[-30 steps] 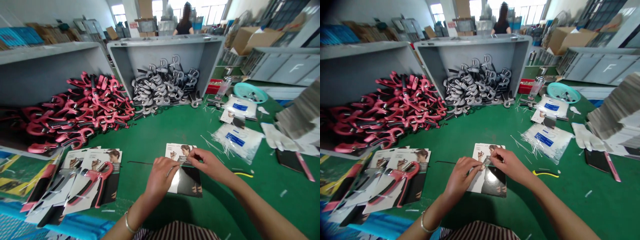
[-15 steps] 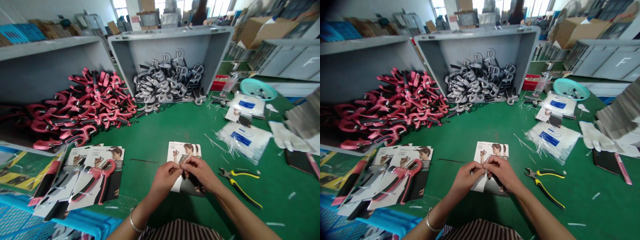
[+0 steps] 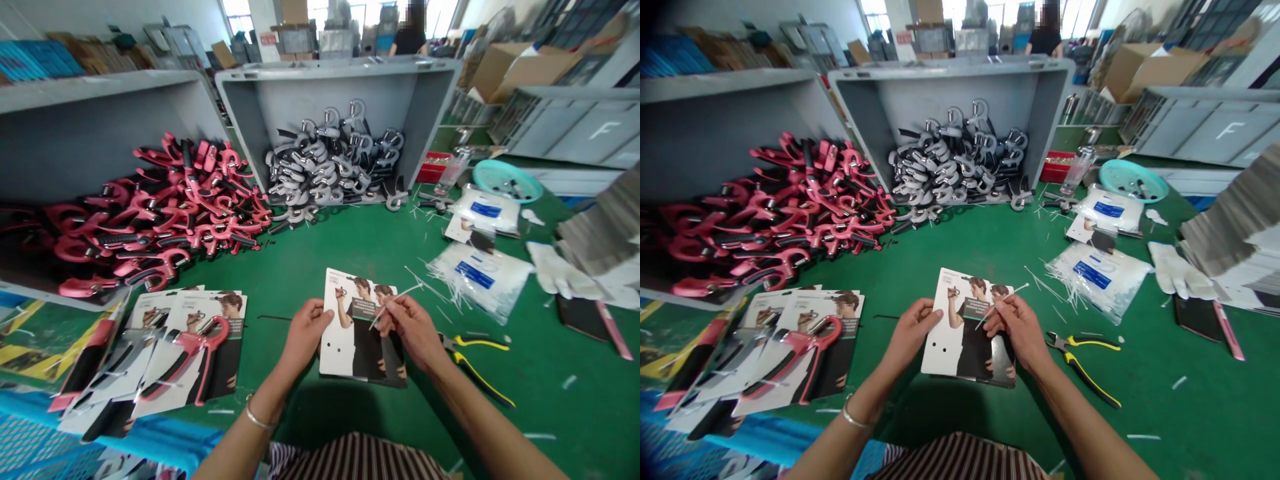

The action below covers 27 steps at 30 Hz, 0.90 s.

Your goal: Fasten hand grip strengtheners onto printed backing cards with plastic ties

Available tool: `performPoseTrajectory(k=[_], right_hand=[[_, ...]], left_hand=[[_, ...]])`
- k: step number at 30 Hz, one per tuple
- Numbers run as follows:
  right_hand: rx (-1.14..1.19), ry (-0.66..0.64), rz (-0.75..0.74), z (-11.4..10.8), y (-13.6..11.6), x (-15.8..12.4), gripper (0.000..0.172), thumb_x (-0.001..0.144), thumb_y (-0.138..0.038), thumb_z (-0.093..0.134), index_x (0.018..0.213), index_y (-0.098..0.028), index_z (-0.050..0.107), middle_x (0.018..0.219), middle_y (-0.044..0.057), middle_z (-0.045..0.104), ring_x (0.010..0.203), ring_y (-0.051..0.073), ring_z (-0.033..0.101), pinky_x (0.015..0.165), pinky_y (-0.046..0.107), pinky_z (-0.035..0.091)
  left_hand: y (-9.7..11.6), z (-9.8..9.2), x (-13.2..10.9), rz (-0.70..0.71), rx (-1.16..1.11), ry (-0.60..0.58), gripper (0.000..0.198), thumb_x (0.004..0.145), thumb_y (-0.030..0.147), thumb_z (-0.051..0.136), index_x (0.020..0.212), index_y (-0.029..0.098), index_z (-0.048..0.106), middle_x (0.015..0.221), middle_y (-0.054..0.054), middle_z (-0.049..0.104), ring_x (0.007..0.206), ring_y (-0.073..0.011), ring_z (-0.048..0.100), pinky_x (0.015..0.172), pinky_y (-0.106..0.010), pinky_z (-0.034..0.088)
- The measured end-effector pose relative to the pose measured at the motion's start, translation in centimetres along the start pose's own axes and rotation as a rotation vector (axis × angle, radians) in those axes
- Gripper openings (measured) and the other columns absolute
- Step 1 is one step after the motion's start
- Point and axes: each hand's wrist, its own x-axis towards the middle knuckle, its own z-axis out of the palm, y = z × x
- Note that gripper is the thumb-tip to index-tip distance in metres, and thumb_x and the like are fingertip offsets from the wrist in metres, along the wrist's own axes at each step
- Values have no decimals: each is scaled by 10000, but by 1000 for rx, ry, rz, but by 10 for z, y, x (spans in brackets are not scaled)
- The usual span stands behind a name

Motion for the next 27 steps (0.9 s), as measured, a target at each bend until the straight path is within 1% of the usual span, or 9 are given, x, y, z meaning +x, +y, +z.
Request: performPoseTrajectory(k=[2,5,8,10,13,17,21,24,27], right_hand=[[-53,18,-99,2,-7,1,229,912,-431,595,985,-225,528,853,30,713,648,159,687,586,289,561],[-231,52,-233,11,-8,-1,202,932,-421,560,995,-235,511,882,39,718,679,185,711,609,320,586],[-443,64,-297,21,3,-4,177,955,-410,523,991,-237,535,864,39,733,632,181,711,624,320,584],[-525,53,-311,25,12,-7,168,973,-396,496,1006,-238,542,836,29,742,622,176,712,646,316,579],[-567,47,-327,24,22,-9,162,994,-373,466,1037,-236,541,860,32,749,639,172,717,651,307,573],[-602,36,-366,18,27,-12,128,998,-334,467,1066,-249,535,893,33,747,662,175,717,658,308,568],[-669,19,-421,17,30,-14,124,997,-294,464,1075,-261,555,897,23,733,672,171,711,681,311,563],[-715,-1,-524,20,33,-15,135,983,-251,491,1072,-257,592,994,46,718,846,193,706,800,343,545],[-689,-16,-621,26,36,-15,113,955,-212,543,1016,-252,630,1050,60,692,1032,219,641,939,399,481]], left_hand=[[6,-6,-2,-95,-115,-85,341,763,408,675,993,166,605,789,-7,705,599,-131,610,569,-212,433],[1,-12,-2,-180,-127,-121,380,728,388,703,1014,155,612,719,6,686,528,-114,579,506,-191,389],[-11,-13,0,-189,-131,-122,374,734,365,699,1025,146,614,734,1,689,535,-111,582,499,-188,393],[-16,-13,0,-191,-137,-119,364,747,360,692,1033,149,616,746,1,694,544,-112,589,502,-188,400],[-18,-13,0,-190,-140,-120,366,757,368,690,1045,155,614,745,5,695,544,-114,597,502,-189,407],[-18,-12,1,-176,-129,-110,375,744,378,707,1030,152,617,725,10,691,530,-110,591,497,-187,409],[-10,-11,2,-176,-115,-107,387,739,386,719,1035,152,629,732,5,696,531,-110,589,496,-186,406],[2,-9,3,-138,-115,-85,392,765,431,699,1039,153,663,771,-10,707,571,-115,598,517,-187,413],[8,-3,3,-49,-145,-73,399,840,475,596,1072,163,685,932,-51,727,701,-142,635,629,-218,470]])
